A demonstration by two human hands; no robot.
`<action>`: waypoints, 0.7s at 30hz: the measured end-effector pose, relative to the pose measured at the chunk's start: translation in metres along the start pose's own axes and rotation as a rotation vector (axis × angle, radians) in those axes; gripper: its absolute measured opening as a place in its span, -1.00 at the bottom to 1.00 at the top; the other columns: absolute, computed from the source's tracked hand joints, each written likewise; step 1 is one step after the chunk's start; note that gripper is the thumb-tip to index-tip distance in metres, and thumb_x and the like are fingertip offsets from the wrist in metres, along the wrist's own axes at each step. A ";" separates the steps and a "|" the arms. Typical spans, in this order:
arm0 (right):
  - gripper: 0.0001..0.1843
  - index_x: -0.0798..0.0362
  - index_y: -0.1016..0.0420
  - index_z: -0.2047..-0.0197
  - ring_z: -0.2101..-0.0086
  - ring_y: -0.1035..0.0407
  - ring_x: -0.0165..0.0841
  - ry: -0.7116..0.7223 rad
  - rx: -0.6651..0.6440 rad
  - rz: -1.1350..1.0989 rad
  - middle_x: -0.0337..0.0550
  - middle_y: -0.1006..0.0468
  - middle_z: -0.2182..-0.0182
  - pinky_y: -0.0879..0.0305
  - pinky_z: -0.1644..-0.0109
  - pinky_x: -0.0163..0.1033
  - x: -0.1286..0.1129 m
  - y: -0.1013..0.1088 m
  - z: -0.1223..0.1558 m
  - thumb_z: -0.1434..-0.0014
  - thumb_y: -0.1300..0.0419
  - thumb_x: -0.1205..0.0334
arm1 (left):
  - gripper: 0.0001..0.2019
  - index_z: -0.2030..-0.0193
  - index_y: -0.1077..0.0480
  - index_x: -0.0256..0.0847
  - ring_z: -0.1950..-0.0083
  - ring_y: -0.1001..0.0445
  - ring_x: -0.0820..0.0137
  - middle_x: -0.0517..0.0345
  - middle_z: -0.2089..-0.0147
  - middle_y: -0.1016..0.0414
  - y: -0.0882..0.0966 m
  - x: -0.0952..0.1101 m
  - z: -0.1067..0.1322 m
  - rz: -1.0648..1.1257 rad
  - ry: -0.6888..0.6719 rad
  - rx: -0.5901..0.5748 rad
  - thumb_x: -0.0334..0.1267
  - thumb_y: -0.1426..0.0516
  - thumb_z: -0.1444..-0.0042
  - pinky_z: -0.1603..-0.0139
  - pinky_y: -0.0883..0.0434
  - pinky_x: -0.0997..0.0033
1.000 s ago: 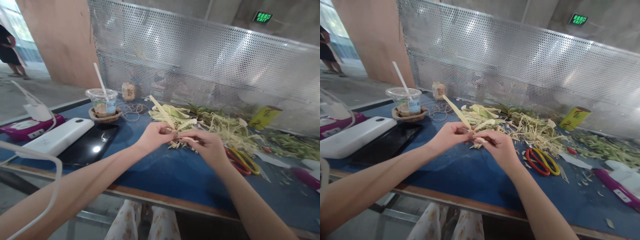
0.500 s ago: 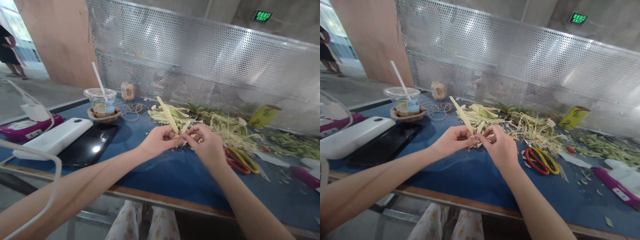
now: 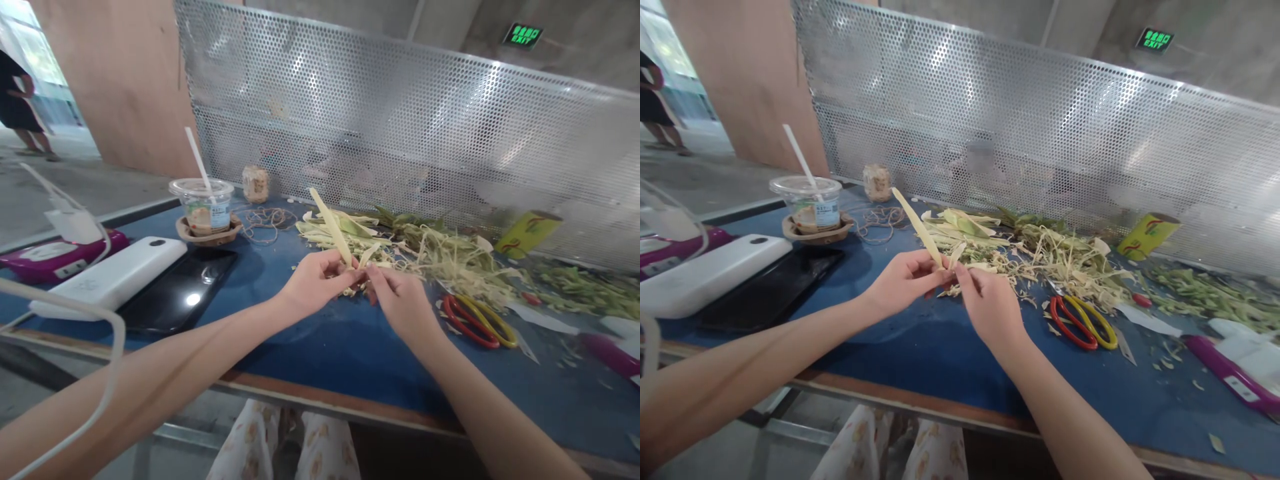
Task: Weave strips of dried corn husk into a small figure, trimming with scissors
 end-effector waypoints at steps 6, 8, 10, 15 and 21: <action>-0.63 0.04 -0.30 0.53 0.64 -0.16 -0.45 -0.007 0.183 0.101 -0.29 -0.29 0.70 -0.04 0.51 -0.36 0.006 0.011 -0.004 -0.11 0.00 -0.06 | -0.85 0.36 -0.33 -0.29 0.63 -0.20 0.61 0.28 0.59 -0.32 0.000 0.003 0.002 0.034 0.007 -0.017 -0.25 -0.11 0.04 0.61 -0.17 0.59; -0.66 0.04 -0.28 0.52 0.65 -0.14 -0.46 0.004 0.202 0.054 -0.31 -0.28 0.69 -0.06 0.53 -0.36 0.008 0.011 -0.005 -0.09 -0.03 -0.04 | -0.86 0.37 -0.34 -0.30 0.63 -0.20 0.61 0.28 0.59 -0.32 -0.001 0.003 0.002 0.006 0.001 -0.035 -0.25 -0.12 0.04 0.61 -0.16 0.60; -0.76 0.04 -0.32 0.43 0.64 -0.15 -0.46 0.059 0.241 -0.001 -0.30 -0.31 0.65 -0.10 0.53 -0.36 0.007 0.011 -0.005 -0.09 -0.06 0.04 | -0.86 0.37 -0.35 -0.30 0.63 -0.18 0.62 0.28 0.58 -0.32 -0.004 0.001 0.002 -0.007 0.004 -0.075 -0.25 -0.12 0.04 0.62 -0.15 0.60; -0.83 0.06 -0.45 0.31 0.46 -0.28 -0.40 0.286 0.372 0.001 -0.15 -0.44 0.44 -0.23 0.35 -0.31 -0.007 0.020 -0.001 -0.15 -0.04 0.24 | -0.85 0.36 -0.32 -0.28 0.61 -0.23 0.58 0.25 0.57 -0.35 -0.004 -0.004 -0.002 0.129 0.102 -0.044 -0.23 -0.12 0.04 0.64 -0.19 0.59; -0.82 0.01 -0.48 0.27 0.23 -0.38 -0.33 0.636 0.288 -0.029 -0.10 -0.50 0.28 -0.29 0.13 -0.22 -0.018 0.017 0.007 -0.14 -0.05 0.36 | -0.84 0.35 -0.34 -0.31 0.51 -0.32 0.54 0.22 0.54 -0.35 -0.003 -0.010 -0.003 0.283 0.217 -0.043 -0.26 -0.15 0.07 0.64 -0.20 0.62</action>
Point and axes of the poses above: each hand's wrist, its own z-axis away from the middle knuckle, its own y-axis out of the back of the hand, x = y × z, the point moved 4 cm from there along -z, towards the middle knuckle
